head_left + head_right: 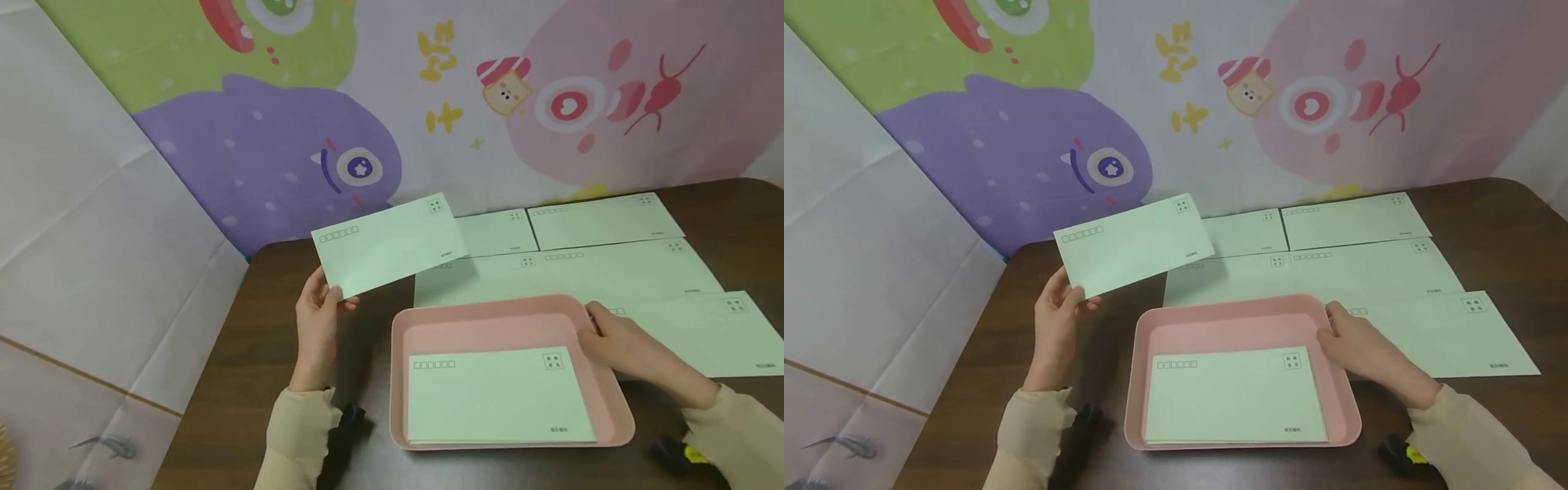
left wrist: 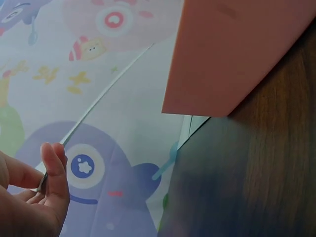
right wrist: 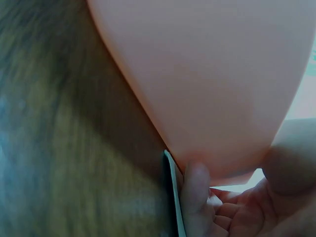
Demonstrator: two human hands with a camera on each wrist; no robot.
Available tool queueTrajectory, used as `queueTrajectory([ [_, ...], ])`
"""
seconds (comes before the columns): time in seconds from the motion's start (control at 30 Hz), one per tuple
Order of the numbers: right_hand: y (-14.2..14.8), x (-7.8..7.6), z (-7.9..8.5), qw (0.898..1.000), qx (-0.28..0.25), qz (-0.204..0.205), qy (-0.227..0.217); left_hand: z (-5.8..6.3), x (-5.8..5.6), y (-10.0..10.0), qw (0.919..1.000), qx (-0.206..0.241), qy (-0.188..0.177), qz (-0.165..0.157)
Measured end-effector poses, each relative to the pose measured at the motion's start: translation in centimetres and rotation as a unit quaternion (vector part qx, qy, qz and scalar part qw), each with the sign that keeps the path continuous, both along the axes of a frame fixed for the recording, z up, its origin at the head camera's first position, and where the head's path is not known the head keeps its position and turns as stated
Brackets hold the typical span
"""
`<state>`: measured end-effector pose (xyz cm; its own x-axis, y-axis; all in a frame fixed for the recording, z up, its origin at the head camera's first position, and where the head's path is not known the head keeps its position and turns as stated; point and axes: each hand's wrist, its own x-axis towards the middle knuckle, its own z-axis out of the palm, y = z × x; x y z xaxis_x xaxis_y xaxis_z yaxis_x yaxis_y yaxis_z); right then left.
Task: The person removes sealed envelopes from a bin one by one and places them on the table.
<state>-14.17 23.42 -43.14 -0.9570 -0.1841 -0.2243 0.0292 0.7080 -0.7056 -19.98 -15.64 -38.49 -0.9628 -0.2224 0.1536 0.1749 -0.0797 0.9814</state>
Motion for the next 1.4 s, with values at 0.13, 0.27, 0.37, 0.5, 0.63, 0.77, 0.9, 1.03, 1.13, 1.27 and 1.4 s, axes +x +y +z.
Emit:
queueTrajectory([
  [0.13,0.0,0.0,0.1,1.0,-0.004,0.0,0.001,0.1,-0.2,-0.2,0.9999,0.001,-0.006,0.012],
  [0.27,0.0,0.0,0.1,1.0,-0.002,-0.002,0.002,0.1,-0.3,-0.3,0.9995,0.013,-0.003,0.028],
  [0.37,0.1,0.0,0.1,1.0,-0.002,-0.003,0.001,0.1,-0.3,-0.3,0.9988,0.024,-0.002,0.042],
  [0.5,0.0,0.0,0.1,1.0,-0.007,-0.004,0.0,0.1,-0.3,-0.4,0.9982,0.029,0.005,0.053],
  [0.63,0.0,0.0,0.1,1.0,-0.003,-0.006,-0.001,-0.1,-0.4,-0.6,0.9976,0.034,0.014,0.059],
  [0.77,0.0,-0.1,0.1,1.0,0.001,-0.006,0.002,-0.4,-0.6,-0.7,0.9967,0.04,0.022,0.068],
  [0.9,0.0,-0.1,0.1,1.0,0.0,-0.005,0.007,-0.7,-0.9,-0.7,0.9957,0.046,0.023,0.077],
  [1.03,0.1,0.0,0.1,1.0,0.002,-0.004,0.012,-1.5,-1.3,-0.7,0.9947,0.064,0.005,0.08],
  [1.13,0.2,0.1,0.1,1.0,0.006,-0.003,0.012,-2.3,-1.7,-0.7,0.9942,0.077,-0.016,0.073],
  [1.27,0.1,0.2,0.0,1.0,0.009,-0.002,0.013,-2.8,-2.1,-0.8,0.9937,0.082,-0.031,0.07],
  [1.4,-0.2,0.2,0.0,1.0,-0.001,0.001,0.009,-2.7,-2.9,-1.6,0.9934,0.078,-0.04,0.074],
])
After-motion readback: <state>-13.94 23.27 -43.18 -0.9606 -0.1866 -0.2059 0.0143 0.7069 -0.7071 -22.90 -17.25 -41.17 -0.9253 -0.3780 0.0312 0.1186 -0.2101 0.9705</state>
